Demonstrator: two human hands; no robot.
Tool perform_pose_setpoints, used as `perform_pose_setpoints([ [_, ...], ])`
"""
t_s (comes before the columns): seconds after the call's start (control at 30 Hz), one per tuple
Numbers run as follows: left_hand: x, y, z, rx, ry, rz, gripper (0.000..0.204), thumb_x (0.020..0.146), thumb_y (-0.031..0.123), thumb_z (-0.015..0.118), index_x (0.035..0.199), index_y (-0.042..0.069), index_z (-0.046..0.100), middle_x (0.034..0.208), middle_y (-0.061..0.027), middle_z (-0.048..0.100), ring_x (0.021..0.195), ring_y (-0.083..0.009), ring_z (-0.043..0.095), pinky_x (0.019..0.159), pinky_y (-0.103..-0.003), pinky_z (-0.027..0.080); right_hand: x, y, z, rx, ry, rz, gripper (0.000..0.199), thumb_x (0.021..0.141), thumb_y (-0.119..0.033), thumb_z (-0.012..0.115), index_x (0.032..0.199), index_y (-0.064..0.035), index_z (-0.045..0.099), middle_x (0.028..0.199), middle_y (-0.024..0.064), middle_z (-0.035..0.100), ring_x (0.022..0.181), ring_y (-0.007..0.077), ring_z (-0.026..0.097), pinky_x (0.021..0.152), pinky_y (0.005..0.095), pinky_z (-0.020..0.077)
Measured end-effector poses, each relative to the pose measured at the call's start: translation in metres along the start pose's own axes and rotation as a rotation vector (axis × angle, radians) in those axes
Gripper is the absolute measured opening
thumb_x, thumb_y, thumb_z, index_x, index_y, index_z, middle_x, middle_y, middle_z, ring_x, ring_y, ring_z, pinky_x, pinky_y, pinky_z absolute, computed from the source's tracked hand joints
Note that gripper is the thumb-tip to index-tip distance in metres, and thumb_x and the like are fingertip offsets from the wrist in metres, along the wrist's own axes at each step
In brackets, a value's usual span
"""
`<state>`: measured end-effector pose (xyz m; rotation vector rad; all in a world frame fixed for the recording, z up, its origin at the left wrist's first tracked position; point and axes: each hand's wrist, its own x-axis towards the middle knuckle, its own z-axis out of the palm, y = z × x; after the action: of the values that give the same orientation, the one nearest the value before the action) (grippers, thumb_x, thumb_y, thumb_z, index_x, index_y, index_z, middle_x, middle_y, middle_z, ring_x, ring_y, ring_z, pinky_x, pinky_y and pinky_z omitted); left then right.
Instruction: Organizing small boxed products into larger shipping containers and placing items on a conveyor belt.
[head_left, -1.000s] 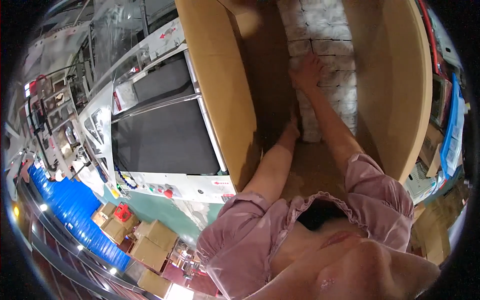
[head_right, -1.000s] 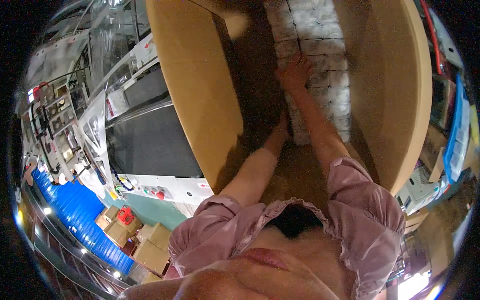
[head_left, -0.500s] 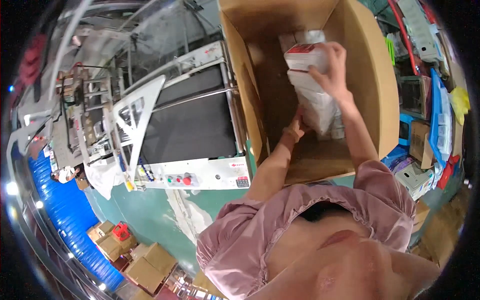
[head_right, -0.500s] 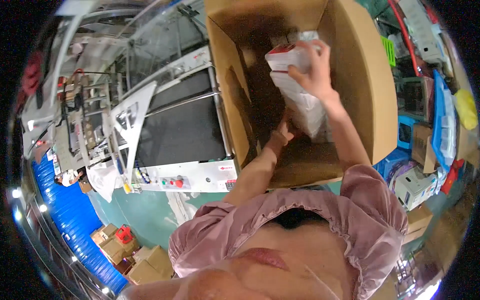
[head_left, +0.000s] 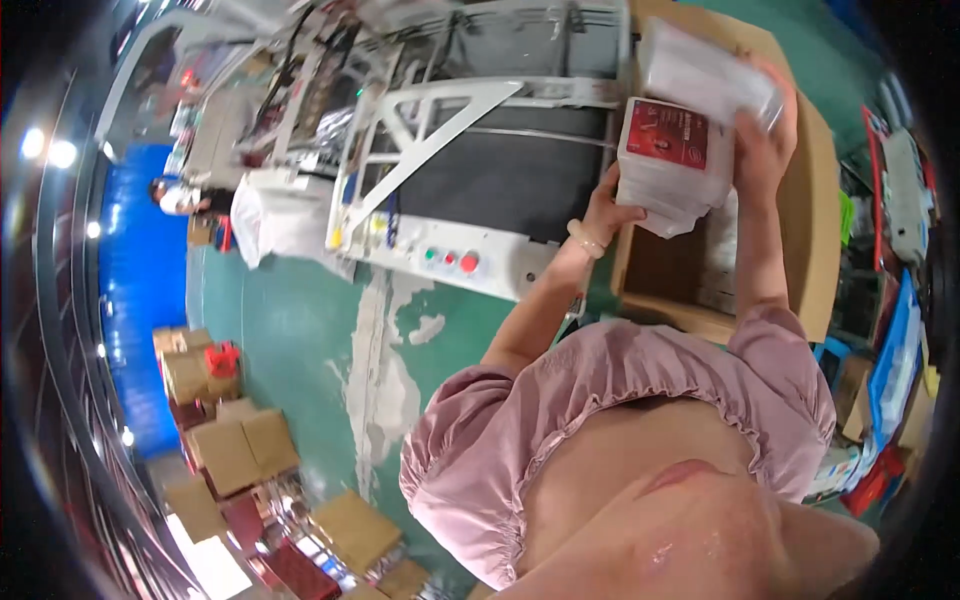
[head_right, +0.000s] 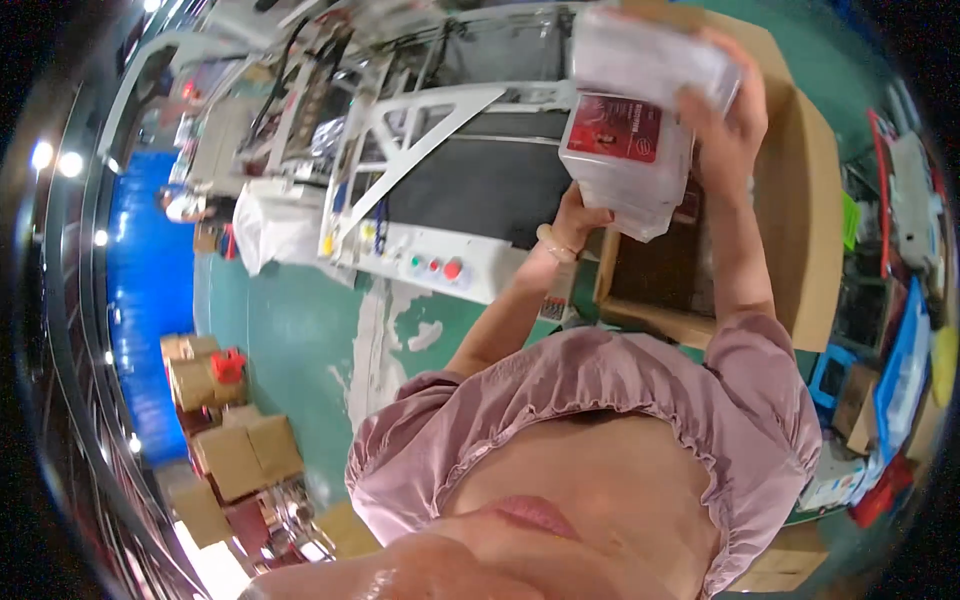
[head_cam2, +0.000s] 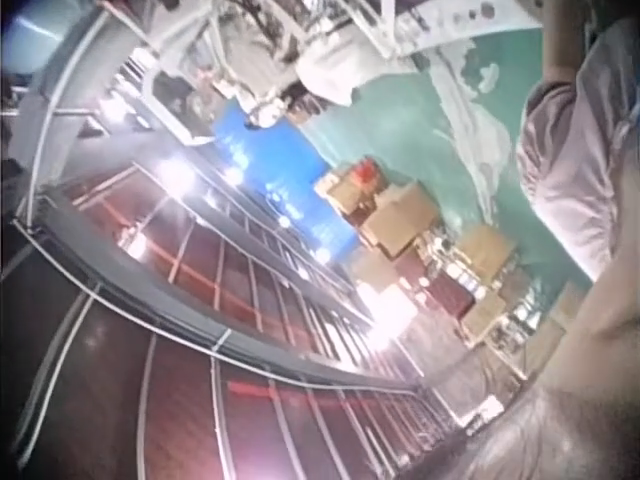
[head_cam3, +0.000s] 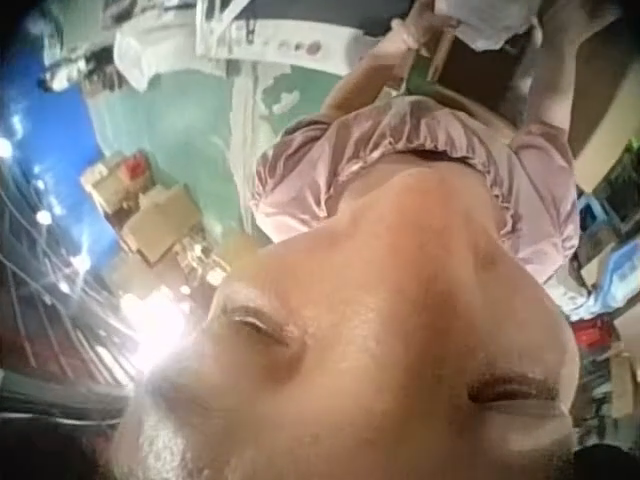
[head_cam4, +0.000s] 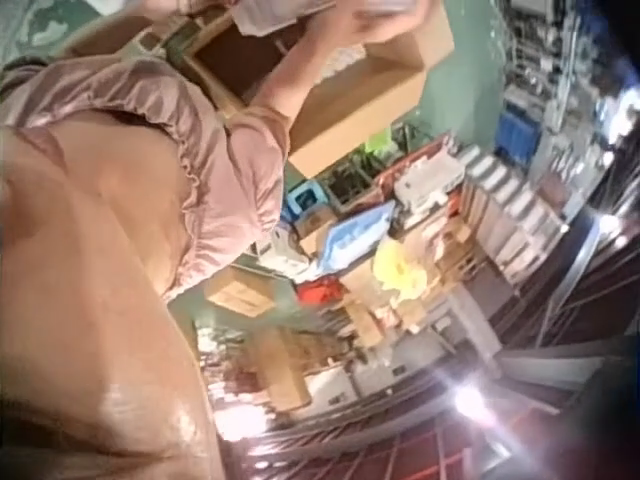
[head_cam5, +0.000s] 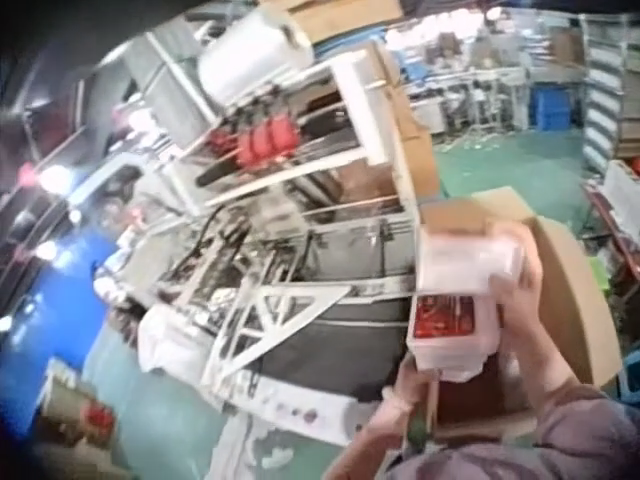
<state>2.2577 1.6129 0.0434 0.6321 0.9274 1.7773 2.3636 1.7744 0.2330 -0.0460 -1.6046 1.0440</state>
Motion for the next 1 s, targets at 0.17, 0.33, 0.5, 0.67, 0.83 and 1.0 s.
perform_pose_setpoints([
  [0.17,-0.084,0.029,-0.039,0.286,0.317,0.055,0.074,0.061,-0.004,0.072,0.128,0.004,0.040,0.112,-0.0061,0.055,0.100,-0.0162,0.054,0.082,-0.030,0.046,0.002,0.049,0.067,0.541,-0.056,0.590,0.049,0.093,-0.033,0.038,0.130,-0.0009,0.035,0.118,0.0165,0.053,0.103,0.0242,0.057,0.081,0.0378,0.0509],
  [0.33,-0.168,0.023,-0.059,0.252,0.484,0.112,0.053,0.064,0.001,0.068,0.113,0.000,0.050,0.099,-0.0055,0.059,0.091,-0.0170,0.056,0.080,-0.030,0.046,-0.044,0.157,0.120,0.655,-0.212,0.805,0.035,0.091,-0.032,0.049,0.112,-0.0038,0.053,0.106,0.0075,0.059,0.090,0.0153,0.059,0.076,0.0318,0.0517],
  [0.5,-0.203,0.030,-0.041,0.108,0.718,0.328,0.042,0.066,0.004,0.063,0.107,0.000,0.053,0.097,-0.0043,0.058,0.087,-0.0158,0.056,0.076,-0.029,0.045,-0.092,0.276,0.114,-0.336,-0.365,1.330,0.087,0.063,-0.062,0.070,0.117,0.0026,0.047,0.102,0.0136,0.058,0.084,0.0228,0.061,0.073,0.0358,0.0527],
  [0.67,-0.243,0.020,-0.062,0.165,0.845,0.408,0.050,0.067,0.004,0.063,0.114,0.001,0.048,0.104,-0.0052,0.056,0.092,-0.0161,0.054,0.075,-0.030,0.046,-0.134,0.299,0.135,-0.714,-0.108,1.276,0.083,0.059,-0.067,0.069,0.105,0.0006,0.057,0.093,0.0139,0.060,0.083,0.0226,0.060,0.073,0.0352,0.0489],
  [0.83,-0.253,0.021,-0.062,0.154,0.918,0.470,0.053,0.070,0.007,0.064,0.119,0.003,0.045,0.105,-0.0051,0.055,0.093,-0.0177,0.054,0.075,-0.032,0.047,-0.134,0.292,0.144,-0.862,-0.338,1.228,0.085,0.061,-0.067,0.067,0.110,0.0015,0.054,0.094,0.0143,0.060,0.083,0.0254,0.060,0.074,0.0353,0.0475],
  [1.0,-0.245,0.022,-0.067,0.110,0.945,0.490,0.055,0.070,0.009,0.066,0.121,0.003,0.044,0.107,-0.0056,0.055,0.095,-0.0193,0.055,0.076,-0.033,0.048,-0.113,0.215,0.166,-0.333,-0.731,0.696,0.065,0.076,-0.046,0.067,0.117,0.0006,0.049,0.109,0.0112,0.055,0.095,0.0230,0.056,0.078,0.0337,0.0461],
])
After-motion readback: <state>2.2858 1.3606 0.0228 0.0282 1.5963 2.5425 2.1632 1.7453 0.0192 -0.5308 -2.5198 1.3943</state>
